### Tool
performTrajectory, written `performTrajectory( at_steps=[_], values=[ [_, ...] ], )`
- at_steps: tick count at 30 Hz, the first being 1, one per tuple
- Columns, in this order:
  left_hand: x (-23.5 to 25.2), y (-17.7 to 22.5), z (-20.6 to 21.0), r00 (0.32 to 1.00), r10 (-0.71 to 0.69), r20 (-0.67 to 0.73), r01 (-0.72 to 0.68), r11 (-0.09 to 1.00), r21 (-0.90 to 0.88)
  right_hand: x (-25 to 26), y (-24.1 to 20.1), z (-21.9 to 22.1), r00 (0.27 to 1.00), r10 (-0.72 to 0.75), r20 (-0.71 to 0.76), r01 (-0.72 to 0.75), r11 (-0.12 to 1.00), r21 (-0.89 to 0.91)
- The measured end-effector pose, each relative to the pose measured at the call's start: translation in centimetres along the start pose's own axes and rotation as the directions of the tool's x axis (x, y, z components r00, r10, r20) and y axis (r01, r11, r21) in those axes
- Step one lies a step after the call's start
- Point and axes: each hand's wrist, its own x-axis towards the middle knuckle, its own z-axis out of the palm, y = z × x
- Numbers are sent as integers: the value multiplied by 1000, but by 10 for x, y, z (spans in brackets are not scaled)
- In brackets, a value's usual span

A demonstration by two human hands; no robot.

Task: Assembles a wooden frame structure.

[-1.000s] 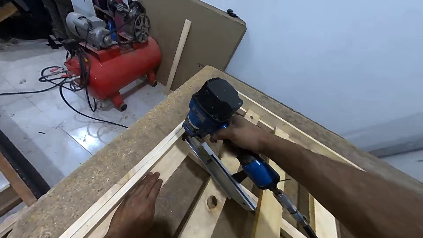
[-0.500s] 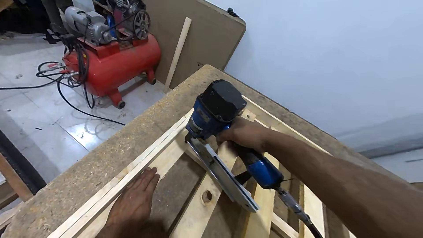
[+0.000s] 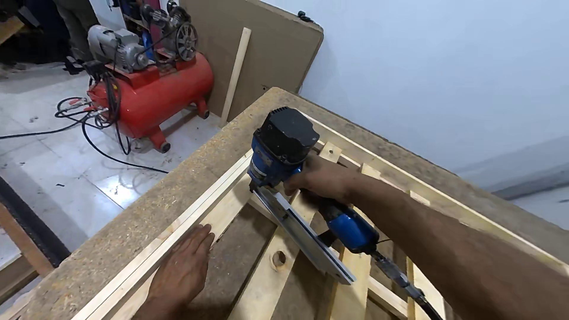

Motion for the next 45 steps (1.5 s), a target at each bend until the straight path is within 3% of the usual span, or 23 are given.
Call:
performTrajectory(
  at_steps=[4, 6, 7, 9, 10, 12, 14, 16, 19, 23, 29, 36, 40, 45],
  values=[
    [-5, 0, 0, 998, 0, -58, -1, 1000, -25, -56, 28, -16, 997, 29, -68, -29, 1000, -5],
    [-8, 23, 1, 974, -15, -225, -19, 989, -148, -83, 46, -29, 995, 44, -84, -44, 999, 9],
    [-6, 48, -3, 970, -55, -235, -7, 967, -254, -92, 55, -34, 996, 41, -83, -39, 999, 25],
    [9, 105, -9, 980, -192, -51, 144, 864, -483, -101, 70, -39, 996, 17, -87, -12, 999, 50],
    [26, 126, -6, 951, -294, 96, 293, 753, -589, -104, 75, -39, 995, -3, -100, 8, 998, 59],
    [73, 146, 16, 797, -521, 306, 550, 416, -724, -103, 81, -37, 994, -27, -107, 36, 996, 82],
    [117, 143, 49, 643, -636, 426, 618, 103, -779, -98, 85, -37, 996, -26, -80, 34, 995, 95],
    [144, 141, 73, 545, -657, 521, 586, -146, -797, -90, 89, -38, 999, 13, -47, -9, 996, 88],
    [164, 142, 79, 532, -603, 594, 457, -386, -801, -86, 93, -40, 998, 41, -39, -38, 997, 63],
    [176, 143, 70, 529, -555, 642, 340, -554, -759, -85, 106, -48, 998, 50, -44, -49, 999, 18],
    [178, 140, 67, 495, -548, 674, 317, -608, -728, -87, 114, -56, 997, 76, -3, -75, 996, 42],
    [178, 144, 65, 496, -558, 665, 346, -576, -741, -102, 127, -53, 997, 42, -59, -43, 999, -5],
    [178, 145, 67, 503, -565, 654, 335, -571, -750, -104, 132, -54, 1000, 20, -10, -19, 997, 79],
    [180, 144, 63, 494, -557, 667, 331, -589, -737, -112, 128, -48, 996, 75, -56, -73, 997, 39]
  ],
)
